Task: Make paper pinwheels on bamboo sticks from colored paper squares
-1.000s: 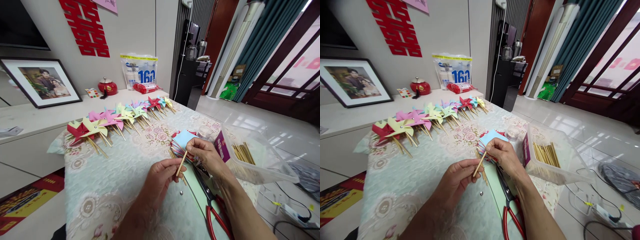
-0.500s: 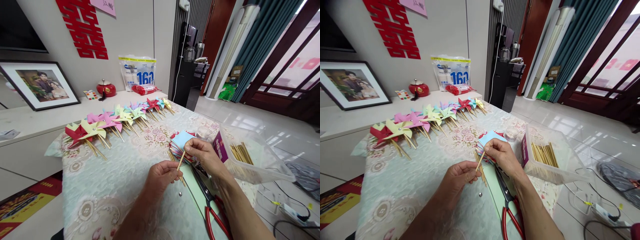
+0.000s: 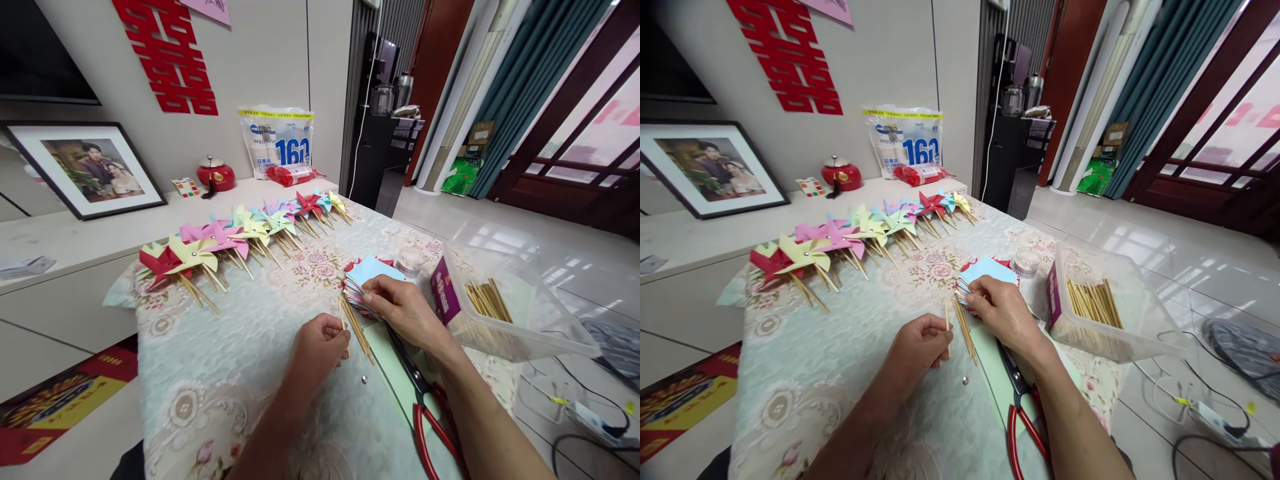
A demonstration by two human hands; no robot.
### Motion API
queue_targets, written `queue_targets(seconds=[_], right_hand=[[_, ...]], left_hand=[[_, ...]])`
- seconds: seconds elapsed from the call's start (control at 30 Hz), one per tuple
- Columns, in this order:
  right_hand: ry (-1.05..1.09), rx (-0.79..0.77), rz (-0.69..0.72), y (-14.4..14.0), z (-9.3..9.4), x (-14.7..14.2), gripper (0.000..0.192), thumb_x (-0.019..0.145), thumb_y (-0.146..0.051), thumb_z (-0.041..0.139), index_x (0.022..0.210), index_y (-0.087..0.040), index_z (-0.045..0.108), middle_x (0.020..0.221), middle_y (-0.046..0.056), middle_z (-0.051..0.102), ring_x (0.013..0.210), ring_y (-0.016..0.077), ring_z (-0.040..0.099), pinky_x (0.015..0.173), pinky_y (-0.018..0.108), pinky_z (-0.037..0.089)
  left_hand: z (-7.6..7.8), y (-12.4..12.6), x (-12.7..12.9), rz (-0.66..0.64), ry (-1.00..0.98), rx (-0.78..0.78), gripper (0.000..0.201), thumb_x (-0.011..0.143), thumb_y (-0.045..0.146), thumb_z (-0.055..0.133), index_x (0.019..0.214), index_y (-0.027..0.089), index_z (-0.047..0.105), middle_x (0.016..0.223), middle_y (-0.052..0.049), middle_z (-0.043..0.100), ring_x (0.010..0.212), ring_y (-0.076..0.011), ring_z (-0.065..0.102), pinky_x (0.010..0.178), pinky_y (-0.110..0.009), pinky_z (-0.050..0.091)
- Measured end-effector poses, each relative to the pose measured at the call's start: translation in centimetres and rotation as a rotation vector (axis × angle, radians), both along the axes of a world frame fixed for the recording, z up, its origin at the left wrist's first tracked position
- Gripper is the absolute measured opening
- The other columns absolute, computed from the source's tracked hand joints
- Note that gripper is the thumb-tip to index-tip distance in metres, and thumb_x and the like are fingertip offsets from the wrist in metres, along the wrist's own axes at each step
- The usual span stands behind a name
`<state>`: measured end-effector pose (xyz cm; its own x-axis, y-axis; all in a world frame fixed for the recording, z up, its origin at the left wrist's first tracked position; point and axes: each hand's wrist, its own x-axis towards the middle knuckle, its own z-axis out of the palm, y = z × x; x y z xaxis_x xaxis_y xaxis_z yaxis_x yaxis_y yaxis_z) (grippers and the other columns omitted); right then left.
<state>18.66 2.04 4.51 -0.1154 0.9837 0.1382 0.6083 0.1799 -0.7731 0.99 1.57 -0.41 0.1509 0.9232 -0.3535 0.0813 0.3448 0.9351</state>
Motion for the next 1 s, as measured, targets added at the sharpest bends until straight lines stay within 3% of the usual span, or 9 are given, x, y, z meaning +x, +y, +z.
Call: queue_targets(seconds=[0.2, 0.33, 0.57, 0.87, 1.0], right_hand=[[-0.358, -0.063, 0.144, -0.1, -0.4, -0.7, 0.02, 0.087, -0.011, 0.052, 0.074, -0.017, 0.065, 0.075, 0.002, 0.066, 0.07, 0.0146, 0.055, 0.065, 0.025, 0.035], [-0.562, -0.089, 0.186, -0.7, 0.0, -1.8, 0.024, 0.088, -0.008, 0.051, 0.07, -0.016, 0.066, 0.08, 0.006, 0.068, 0.074, 0.0154, 0.058, 0.066, 0.025, 0.035], [-0.765, -0.176, 0.16, -0.9, -0.5, -2.9, 0.025, 0.093, -0.012, 0.051, 0.08, -0.016, 0.072, 0.091, 0.009, 0.072, 0.079, 0.0165, 0.065, 0.066, 0.024, 0.037], [-0.873, -0.166, 0.068, -1.1, -1.4, -4.4, 0.023, 0.093, -0.021, 0.051, 0.094, -0.015, 0.073, 0.1, 0.015, 0.072, 0.087, 0.0275, 0.072, 0.066, 0.03, 0.044], [-0.906, -0.181, 0.022, -1.2, -1.6, -4.9, 0.028, 0.096, -0.02, 0.046, 0.098, -0.014, 0.073, 0.101, 0.017, 0.071, 0.09, 0.0301, 0.073, 0.068, 0.032, 0.048]], left_hand=[[-0.3, -0.3, 0.5, -0.007, 0.105, -0.014, 0.052, 0.072, 0.007, 0.066, 0.121, 0.011, 0.047, 0.056, 0.01, 0.054, 0.043, -0.0147, 0.059, 0.037, -0.022, 0.044], [-0.3, -0.4, 0.3, -0.041, 0.146, 0.011, 0.072, 0.075, 0.006, 0.064, 0.141, 0.009, 0.036, 0.059, 0.011, 0.055, 0.043, -0.015, 0.061, 0.038, -0.022, 0.047], [0.0, -0.2, 0.0, -0.09, 0.164, -0.01, 0.047, 0.084, 0.01, 0.054, 0.13, 0.004, 0.05, 0.058, 0.008, 0.054, 0.038, -0.0124, 0.057, 0.036, -0.021, 0.044], [-1.0, 0.1, -0.3, -0.097, 0.059, -0.045, 0.054, 0.079, 0.009, 0.054, 0.133, 0.005, 0.049, 0.058, 0.007, 0.057, 0.042, -0.0139, 0.06, 0.038, -0.022, 0.046], [-0.9, 0.2, -0.3, -0.08, 0.05, -0.06, 0.049, 0.079, 0.006, 0.05, 0.128, 0.005, 0.051, 0.062, 0.006, 0.057, 0.042, -0.0127, 0.06, 0.038, -0.022, 0.046]])
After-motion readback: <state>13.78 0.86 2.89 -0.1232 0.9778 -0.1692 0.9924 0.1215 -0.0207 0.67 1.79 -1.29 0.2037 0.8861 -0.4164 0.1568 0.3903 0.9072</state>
